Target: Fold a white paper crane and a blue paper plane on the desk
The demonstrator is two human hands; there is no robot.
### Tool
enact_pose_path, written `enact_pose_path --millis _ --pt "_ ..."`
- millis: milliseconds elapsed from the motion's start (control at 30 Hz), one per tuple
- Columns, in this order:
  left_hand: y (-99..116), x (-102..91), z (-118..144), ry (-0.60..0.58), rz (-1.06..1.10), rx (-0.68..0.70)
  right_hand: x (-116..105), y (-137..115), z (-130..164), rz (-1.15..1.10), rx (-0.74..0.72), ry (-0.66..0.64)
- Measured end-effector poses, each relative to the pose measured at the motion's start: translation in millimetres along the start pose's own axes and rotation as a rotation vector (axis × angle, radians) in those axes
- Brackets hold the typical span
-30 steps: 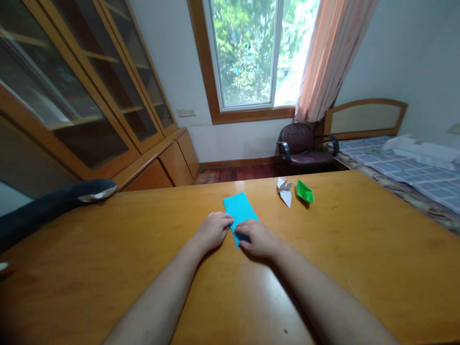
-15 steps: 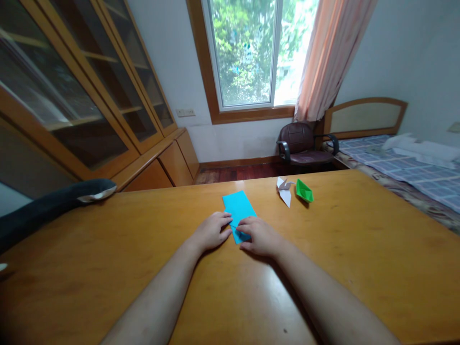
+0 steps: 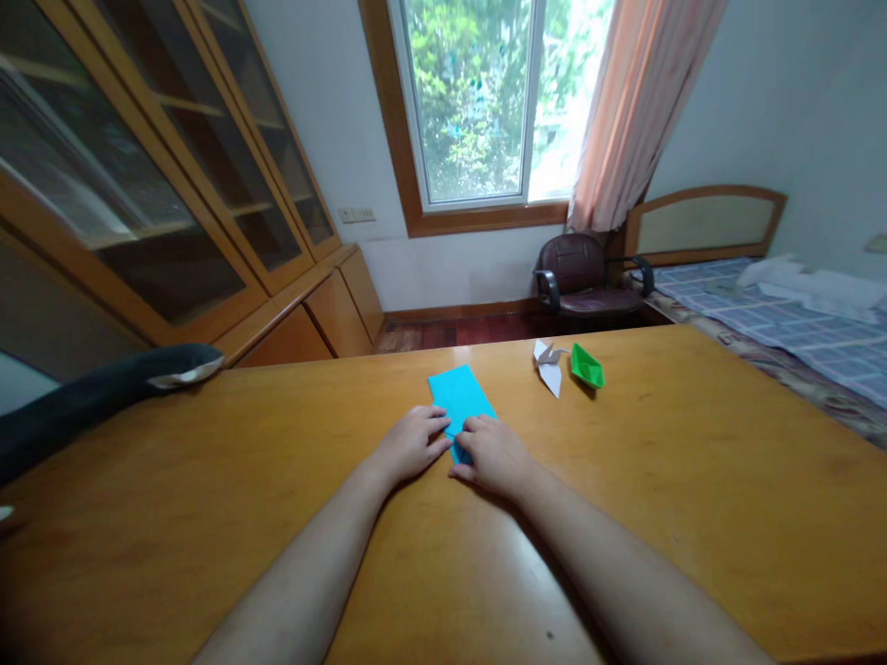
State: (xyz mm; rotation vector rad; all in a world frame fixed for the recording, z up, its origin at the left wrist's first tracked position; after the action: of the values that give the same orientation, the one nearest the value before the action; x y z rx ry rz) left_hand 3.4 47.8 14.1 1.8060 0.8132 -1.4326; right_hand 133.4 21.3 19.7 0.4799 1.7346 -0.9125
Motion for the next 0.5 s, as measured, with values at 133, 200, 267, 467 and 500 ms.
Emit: enact_pose_path --millis 133,200,267,467,500 --pt "1.6 -1.1 -0.9 0.02 0.001 0.028 -1.2 -8.5 1.8 0.034 -0.034 0.02" --pt "1.8 -1.6 -1.3 0.026 0.0 0.036 -1.3 -11.1 3.1 0.042 -0.052 0.038" --pt "1.8 -1.5 -1.8 0.027 0.002 0.04 -1.1 -12.4 4.1 0.048 -0.063 0.057" --pt "-0.5 0.9 -2.5 0.024 0.009 0.023 -1.1 -12.9 3.3 0.079 -0.069 0.096" --pt "-0.7 1.2 -2.4 0.026 0.009 0.021 -1.3 -12.5 2.8 0.086 -0.064 0.102"
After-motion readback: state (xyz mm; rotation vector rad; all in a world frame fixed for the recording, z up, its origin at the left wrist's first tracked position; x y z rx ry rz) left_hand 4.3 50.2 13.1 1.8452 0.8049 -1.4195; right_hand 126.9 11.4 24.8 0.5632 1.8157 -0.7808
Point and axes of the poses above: each hand's wrist, its own z-axis away from the middle knuckle, its own x-axis out of the palm, y = z × x, the point moved 6 cm from there along -z, towards the middle knuckle, and after that the axes turned 6 degrees about -z, right-handed, at the moved point
